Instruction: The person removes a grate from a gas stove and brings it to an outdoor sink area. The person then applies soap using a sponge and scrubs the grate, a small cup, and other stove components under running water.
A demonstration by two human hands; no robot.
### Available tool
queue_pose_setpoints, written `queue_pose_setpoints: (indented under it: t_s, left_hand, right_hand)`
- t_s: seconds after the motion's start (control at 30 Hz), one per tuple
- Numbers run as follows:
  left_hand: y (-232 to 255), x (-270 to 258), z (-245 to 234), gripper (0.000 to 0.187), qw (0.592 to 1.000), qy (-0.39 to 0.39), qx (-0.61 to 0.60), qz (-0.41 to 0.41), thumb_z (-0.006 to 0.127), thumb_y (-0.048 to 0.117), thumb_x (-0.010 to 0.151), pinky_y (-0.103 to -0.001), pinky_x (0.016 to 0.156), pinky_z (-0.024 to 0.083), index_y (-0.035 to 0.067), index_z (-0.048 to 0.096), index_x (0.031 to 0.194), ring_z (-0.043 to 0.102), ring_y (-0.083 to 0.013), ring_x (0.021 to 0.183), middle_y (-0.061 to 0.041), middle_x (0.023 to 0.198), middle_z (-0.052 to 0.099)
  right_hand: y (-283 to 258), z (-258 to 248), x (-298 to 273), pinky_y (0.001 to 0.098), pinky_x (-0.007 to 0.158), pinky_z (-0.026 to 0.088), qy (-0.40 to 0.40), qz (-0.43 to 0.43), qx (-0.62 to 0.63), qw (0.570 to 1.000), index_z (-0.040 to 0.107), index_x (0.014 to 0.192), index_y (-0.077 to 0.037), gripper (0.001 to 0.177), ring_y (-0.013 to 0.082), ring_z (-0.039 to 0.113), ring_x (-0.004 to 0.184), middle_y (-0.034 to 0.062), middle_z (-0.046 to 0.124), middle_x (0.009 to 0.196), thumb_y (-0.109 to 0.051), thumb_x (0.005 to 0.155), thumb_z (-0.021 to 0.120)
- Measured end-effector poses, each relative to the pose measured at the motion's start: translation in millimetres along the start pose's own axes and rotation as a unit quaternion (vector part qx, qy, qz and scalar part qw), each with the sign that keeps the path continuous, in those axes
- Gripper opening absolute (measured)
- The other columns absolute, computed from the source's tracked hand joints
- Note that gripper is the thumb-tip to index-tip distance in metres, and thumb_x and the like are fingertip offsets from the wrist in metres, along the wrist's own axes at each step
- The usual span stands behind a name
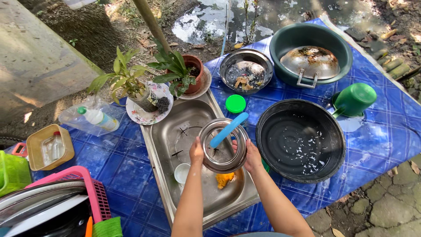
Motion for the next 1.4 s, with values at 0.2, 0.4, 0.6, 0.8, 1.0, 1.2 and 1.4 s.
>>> queue_pose_setpoints:
  t_s: [0.2,0.4,0.6,0.8,1.0,1.2,1.4]
  left_hand:
    - [-22,-24,-50,0.049,0.904,-0.008,-0.365,-0.222,0.048,0.050,0.105,-0.039,0.064,0.058,0.005,0.064,0.111,0.068,-0.0218,0.065,-0.012,0.079,0.071]
    - [4,-14,-73,0.043,0.885,0.159,-0.416,-0.131,0.046,0.045,0.107,-0.039,0.064,0.058,0.005,0.060,0.114,0.068,-0.0215,0.068,-0.007,0.084,0.070]
    - [8,-20,-83,0.042,0.888,0.176,-0.392,-0.162,0.044,0.045,0.106,-0.040,0.062,0.058,0.006,0.061,0.110,0.066,-0.0237,0.067,-0.010,0.081,0.067]
    - [16,-19,-9,0.048,0.946,0.022,-0.311,-0.092,0.043,0.045,0.116,-0.037,0.068,0.050,0.001,0.059,0.107,0.060,-0.0218,0.075,-0.010,0.084,0.062]
    - [81,-67,23,0.038,0.975,-0.084,0.090,0.185,0.047,0.031,0.109,-0.047,0.092,0.048,0.004,0.065,0.129,0.061,-0.0392,0.106,-0.021,0.116,0.062]
    - [109,-66,31,0.034,0.938,-0.121,0.202,0.256,0.056,0.025,0.101,-0.049,0.110,0.041,0.008,0.066,0.129,0.054,-0.0394,0.128,-0.016,0.138,0.062]
    - [110,-47,39,0.053,0.851,-0.100,0.418,0.303,0.060,0.037,0.090,-0.058,0.108,0.032,0.006,0.059,0.134,0.043,-0.0429,0.134,-0.019,0.142,0.055]
  right_hand:
    - [31,28,40,0.0474,0.081,0.055,0.162,-0.190,-0.313,0.916,0.064,0.126,0.004,0.047,0.0366,0.067,0.094,0.0260,0.069,0.110,-0.038,0.107,0.053]
    - [81,146,-8,0.0560,0.113,0.032,0.067,-0.472,-0.662,0.578,0.047,0.145,0.007,0.063,0.0495,0.041,0.138,0.0335,0.048,0.146,-0.033,0.097,0.056]
    - [45,93,48,0.0534,0.121,0.027,0.058,-0.366,-0.618,0.693,0.037,0.155,0.002,0.059,0.0465,0.036,0.147,0.0294,0.041,0.158,-0.030,0.108,0.052]
    - [94,131,26,0.0480,0.116,0.030,-0.165,-0.332,-0.520,0.770,0.045,0.155,-0.007,0.050,0.0405,0.040,0.144,0.0272,0.047,0.154,-0.030,0.111,0.050]
    - [95,89,61,0.0392,0.095,0.053,-0.094,0.091,-0.027,0.991,0.062,0.125,0.001,0.046,0.0231,0.064,0.104,0.0118,0.066,0.113,-0.043,0.110,0.059]
    - [74,53,36,0.0411,0.085,0.057,-0.031,0.112,-0.063,0.991,0.059,0.122,-0.007,0.042,0.0234,0.068,0.098,0.0111,0.066,0.110,-0.044,0.103,0.052]
    - [91,27,25,0.0404,0.075,0.062,-0.084,0.144,0.019,0.986,0.060,0.125,-0.001,0.056,0.0244,0.072,0.080,0.0110,0.073,0.097,-0.052,0.106,0.045]
Point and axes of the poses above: each hand's wrist, its own x-axis towards the middle knuckle, its own z-axis out of the palm, y = z × x, the point moved 7 cm from there along x, towards the middle knuckle
